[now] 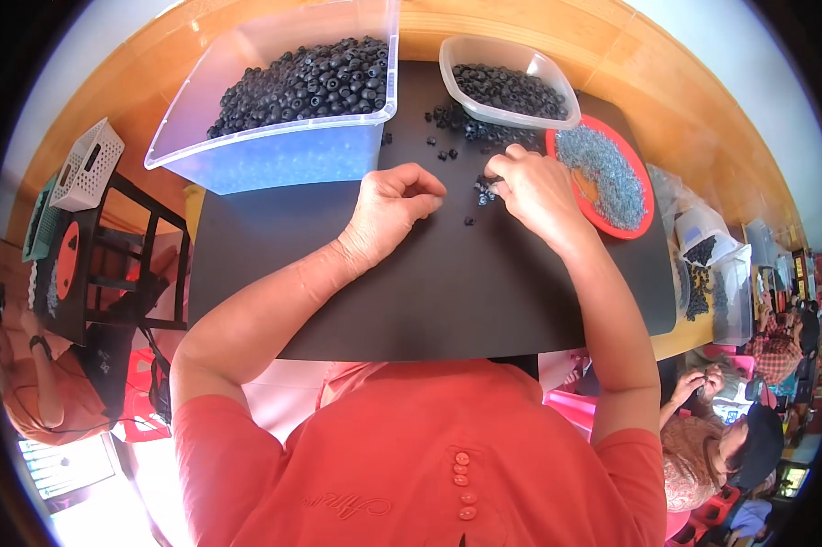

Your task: The recorder is sorting small black items from a pile into different containers on a workstation.

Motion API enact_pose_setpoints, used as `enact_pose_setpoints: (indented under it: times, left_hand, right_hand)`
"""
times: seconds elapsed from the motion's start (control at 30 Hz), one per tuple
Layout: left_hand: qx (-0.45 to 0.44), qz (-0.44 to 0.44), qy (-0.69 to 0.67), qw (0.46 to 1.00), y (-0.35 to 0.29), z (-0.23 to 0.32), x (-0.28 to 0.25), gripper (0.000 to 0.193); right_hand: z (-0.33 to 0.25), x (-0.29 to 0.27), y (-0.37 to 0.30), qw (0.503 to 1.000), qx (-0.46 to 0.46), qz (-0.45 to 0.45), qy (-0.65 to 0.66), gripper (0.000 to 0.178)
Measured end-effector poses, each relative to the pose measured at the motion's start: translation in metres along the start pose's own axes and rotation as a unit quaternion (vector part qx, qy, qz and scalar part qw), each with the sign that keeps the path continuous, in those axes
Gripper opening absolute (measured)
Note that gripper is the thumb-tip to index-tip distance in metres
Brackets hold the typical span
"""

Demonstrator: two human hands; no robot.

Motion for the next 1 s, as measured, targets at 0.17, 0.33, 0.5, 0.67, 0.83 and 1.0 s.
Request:
enact_pose_setpoints:
  times: [0.17, 0.33, 0.5, 0.67, 0.83, 1.0]
  left_hand:
    - [-0.004, 0.003, -0.002, 1.0, -0.001, 0.001, -0.001, 0.009]
    - [-0.001, 0.001, -0.009, 1.0, 0.0, -0.002, -0.001, 0.01]
    - [0.011, -0.006, -0.015, 1.0, 0.0, -0.003, 0.001, 0.01]
    - [0.012, -0.005, -0.004, 1.0, 0.0, -0.004, -0.001, 0.012]
    - [-0.03, 0.01, -0.059, 0.998, 0.002, 0.001, -0.001, 0.015]
    - [-0.1, -0.013, -0.236, 0.967, -0.002, -0.006, 0.009, 0.018]
  right_hand:
    - [0.001, 0.002, -0.001, 1.0, -0.003, 0.006, -0.004, 0.015]
    - [-0.002, 0.002, -0.005, 0.999, -0.02, 0.041, -0.028, 0.016]
    - [-0.006, -0.003, -0.006, 0.998, -0.034, 0.053, -0.004, 0.018]
    - [-0.005, 0.005, -0.003, 0.998, -0.043, 0.053, -0.005, 0.019]
    - [-0.028, -0.028, -0.019, 0.983, -0.105, 0.103, 0.112, 0.023]
    - [-0.058, -0.042, -0.031, 0.968, -0.153, 0.14, 0.139, 0.026]
Point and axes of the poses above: each hand's wrist, its own y-axis towards the middle knuckle, its own x-axis out of the palm, z = x × y, the point moved 7 cm from there along y, towards the middle knuckle, and after that the axes turned 12 degrees about x, right-handed, at the moved point
